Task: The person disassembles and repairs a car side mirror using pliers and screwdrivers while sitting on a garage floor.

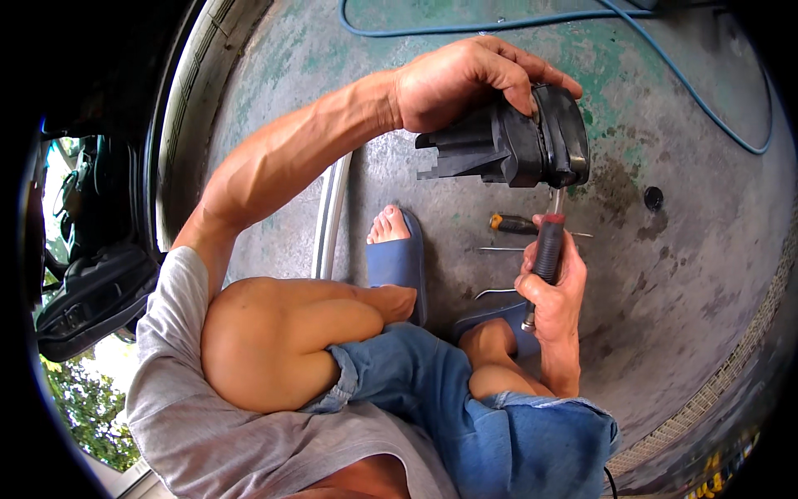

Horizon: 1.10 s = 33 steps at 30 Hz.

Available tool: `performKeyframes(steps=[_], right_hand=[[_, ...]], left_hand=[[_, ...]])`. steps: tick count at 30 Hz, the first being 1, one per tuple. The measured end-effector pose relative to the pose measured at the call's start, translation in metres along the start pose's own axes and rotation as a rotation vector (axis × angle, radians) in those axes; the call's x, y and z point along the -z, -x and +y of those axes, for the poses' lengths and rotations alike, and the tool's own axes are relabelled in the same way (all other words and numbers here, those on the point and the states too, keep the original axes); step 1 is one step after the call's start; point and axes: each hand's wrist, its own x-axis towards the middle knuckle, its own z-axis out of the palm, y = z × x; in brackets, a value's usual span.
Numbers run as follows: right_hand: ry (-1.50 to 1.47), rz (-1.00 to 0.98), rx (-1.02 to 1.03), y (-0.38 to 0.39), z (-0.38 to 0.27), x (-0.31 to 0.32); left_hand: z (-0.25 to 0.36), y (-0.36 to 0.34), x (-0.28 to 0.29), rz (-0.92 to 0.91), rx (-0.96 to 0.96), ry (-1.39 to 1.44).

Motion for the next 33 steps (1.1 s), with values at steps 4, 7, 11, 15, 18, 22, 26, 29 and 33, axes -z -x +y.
performKeyframes(steps=[4,7,11,15,18,22,26,29,33], right_hand=[[-0.036,-0.007,0.0,0.001,0.0,0.003],[-0.047,-0.005,-0.007,0.0,0.001,0.001],[-0.08,-0.021,-0.033,0.0,0.004,-0.002],[-0.1,-0.022,-0.054,0.003,-0.001,0.002],[-0.087,-0.019,-0.073,0.004,-0.002,0.004],[-0.122,-0.086,-0.133,0.008,-0.01,0.005],[-0.233,-0.164,-0.26,0.013,-0.022,0.003],[-0.146,-0.147,-0.215,0.015,-0.022,0.005],[-0.133,-0.132,-0.219,0.017,-0.027,0.0]], left_hand=[[0.005,-0.001,-0.004,-0.037,0.01,0.027],[0.007,0.0,-0.008,-0.004,0.005,0.0],[0.003,-0.002,-0.013,0.065,-0.004,-0.052],[0.005,-0.005,-0.018,0.097,-0.01,-0.106],[0.005,-0.007,-0.02,0.117,0.006,-0.124],[0.001,-0.005,-0.016,0.155,0.05,-0.138],[-0.004,-0.006,-0.01,0.182,0.082,-0.099],[-0.012,-0.006,-0.006,0.17,0.074,-0.081],[-0.015,-0.004,0.002,0.137,0.048,-0.025]])
